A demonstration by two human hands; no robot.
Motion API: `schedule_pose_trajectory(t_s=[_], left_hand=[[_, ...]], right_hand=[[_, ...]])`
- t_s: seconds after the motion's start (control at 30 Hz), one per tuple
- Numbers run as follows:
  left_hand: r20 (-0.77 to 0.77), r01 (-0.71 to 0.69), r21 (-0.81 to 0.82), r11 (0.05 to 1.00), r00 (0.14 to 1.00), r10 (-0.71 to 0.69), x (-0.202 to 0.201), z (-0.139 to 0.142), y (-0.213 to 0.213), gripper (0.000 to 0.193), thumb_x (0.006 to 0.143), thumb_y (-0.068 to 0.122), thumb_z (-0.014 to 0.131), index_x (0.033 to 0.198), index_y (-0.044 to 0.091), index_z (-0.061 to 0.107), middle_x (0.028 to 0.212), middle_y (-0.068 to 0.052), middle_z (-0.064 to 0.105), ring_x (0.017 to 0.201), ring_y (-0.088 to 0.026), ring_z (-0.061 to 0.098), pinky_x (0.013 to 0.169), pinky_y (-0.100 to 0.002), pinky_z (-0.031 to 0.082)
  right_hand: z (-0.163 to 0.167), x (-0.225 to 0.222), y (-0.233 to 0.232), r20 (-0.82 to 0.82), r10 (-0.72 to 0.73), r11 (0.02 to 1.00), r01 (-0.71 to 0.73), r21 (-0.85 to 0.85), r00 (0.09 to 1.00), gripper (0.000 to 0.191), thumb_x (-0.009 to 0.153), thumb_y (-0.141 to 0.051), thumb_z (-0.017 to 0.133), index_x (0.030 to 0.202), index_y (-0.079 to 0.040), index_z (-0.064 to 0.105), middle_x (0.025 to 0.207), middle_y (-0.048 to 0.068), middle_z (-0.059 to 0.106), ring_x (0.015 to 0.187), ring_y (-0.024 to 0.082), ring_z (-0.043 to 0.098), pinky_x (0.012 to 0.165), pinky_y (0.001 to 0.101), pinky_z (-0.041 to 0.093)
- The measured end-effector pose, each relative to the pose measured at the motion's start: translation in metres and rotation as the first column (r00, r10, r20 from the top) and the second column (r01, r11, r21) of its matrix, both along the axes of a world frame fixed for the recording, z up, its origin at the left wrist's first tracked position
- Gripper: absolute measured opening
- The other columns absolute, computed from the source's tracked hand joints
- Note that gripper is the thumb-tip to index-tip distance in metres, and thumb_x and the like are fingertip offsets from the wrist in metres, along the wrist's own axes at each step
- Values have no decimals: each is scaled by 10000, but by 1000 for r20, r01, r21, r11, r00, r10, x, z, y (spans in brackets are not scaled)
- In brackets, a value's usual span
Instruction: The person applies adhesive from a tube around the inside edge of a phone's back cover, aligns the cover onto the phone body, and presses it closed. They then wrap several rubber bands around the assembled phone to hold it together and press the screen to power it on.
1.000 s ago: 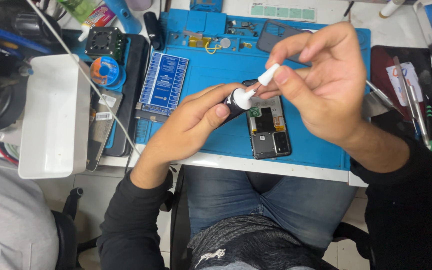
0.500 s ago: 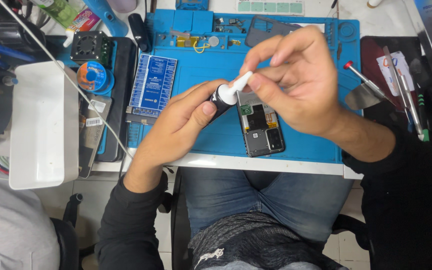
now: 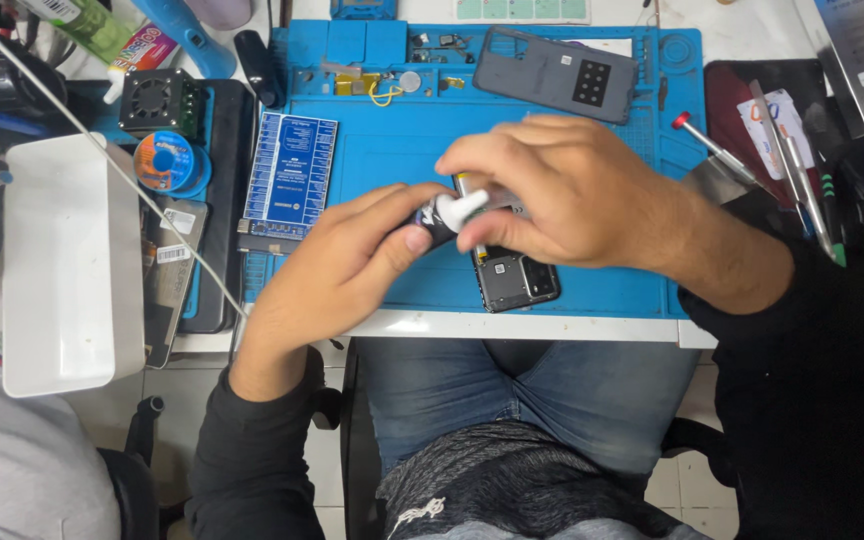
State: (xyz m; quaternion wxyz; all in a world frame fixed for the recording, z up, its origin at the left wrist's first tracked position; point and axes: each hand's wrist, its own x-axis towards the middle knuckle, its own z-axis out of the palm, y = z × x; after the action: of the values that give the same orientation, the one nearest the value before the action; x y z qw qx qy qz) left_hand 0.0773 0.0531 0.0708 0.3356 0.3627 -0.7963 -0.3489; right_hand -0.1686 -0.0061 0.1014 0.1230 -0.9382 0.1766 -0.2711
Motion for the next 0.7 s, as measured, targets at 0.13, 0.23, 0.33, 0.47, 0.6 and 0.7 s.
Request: schedule_pose_trajectory(t_s=[0.13, 0.23, 0.33, 0.47, 0.6, 0.7], left_hand=[[47, -57, 64, 996, 997, 54, 0, 5, 1, 355, 1048, 226, 576, 1329, 13, 623, 955, -119, 653, 845, -261, 652, 763, -354, 512], [85, -127, 24, 992, 989, 125, -5, 3, 3, 345, 1033, 219, 607, 1318, 25, 630, 894, -123, 632, 782, -273, 634, 719, -363, 504], [137, -211, -153, 965, 963, 232, -8, -6, 0, 345, 1047, 224, 625, 1330, 26, 615, 957, -143, 643, 846, -315, 651, 753, -396, 520], [309, -382, -375, 845, 808, 502, -9, -29, -19, 359, 1033, 262, 678, 1291, 22, 610, 1047, -183, 672, 898, -378, 668, 716, -455, 525], [367, -432, -486, 760, 688, 626, -1, -52, -41, 408, 999, 256, 701, 1299, 1, 597, 1080, -182, 669, 964, -374, 660, 765, -458, 540], [381, -416, -551, 723, 646, 662, 6, -63, -44, 391, 991, 193, 680, 1310, -14, 591, 1155, -187, 650, 1032, -380, 644, 813, -461, 527]], right_hand=[[2, -4, -3, -13, 45, 954, -47, -297, 999, 208, 981, -247, 770, 1003, -66, 670, 904, 28, 686, 885, 202, 652, 769, 348, 462], [-7, -5, -6, -48, -25, 932, 6, -362, 999, 196, 1004, -265, 765, 983, -84, 693, 849, -7, 660, 841, 179, 636, 778, 345, 446], [-20, -10, -16, -104, -129, 944, 90, -319, 986, 218, 1006, -300, 748, 936, -100, 696, 791, -5, 648, 806, 193, 632, 809, 380, 460], [-26, -22, -47, -138, -249, 949, 213, -231, 959, 184, 1082, -265, 680, 958, -132, 712, 880, 32, 693, 899, 239, 665, 895, 424, 481], [-32, -30, -54, -330, -213, 977, 198, -78, 920, 252, 1011, -114, 590, 1251, -165, 648, 1283, 66, 644, 1246, 292, 580, 1021, 463, 479], [-40, -28, -40, -537, -194, 912, -51, -408, 821, 679, 838, -53, 619, 1458, -308, 510, 1529, 39, 483, 1422, 321, 419, 1063, 521, 416]])
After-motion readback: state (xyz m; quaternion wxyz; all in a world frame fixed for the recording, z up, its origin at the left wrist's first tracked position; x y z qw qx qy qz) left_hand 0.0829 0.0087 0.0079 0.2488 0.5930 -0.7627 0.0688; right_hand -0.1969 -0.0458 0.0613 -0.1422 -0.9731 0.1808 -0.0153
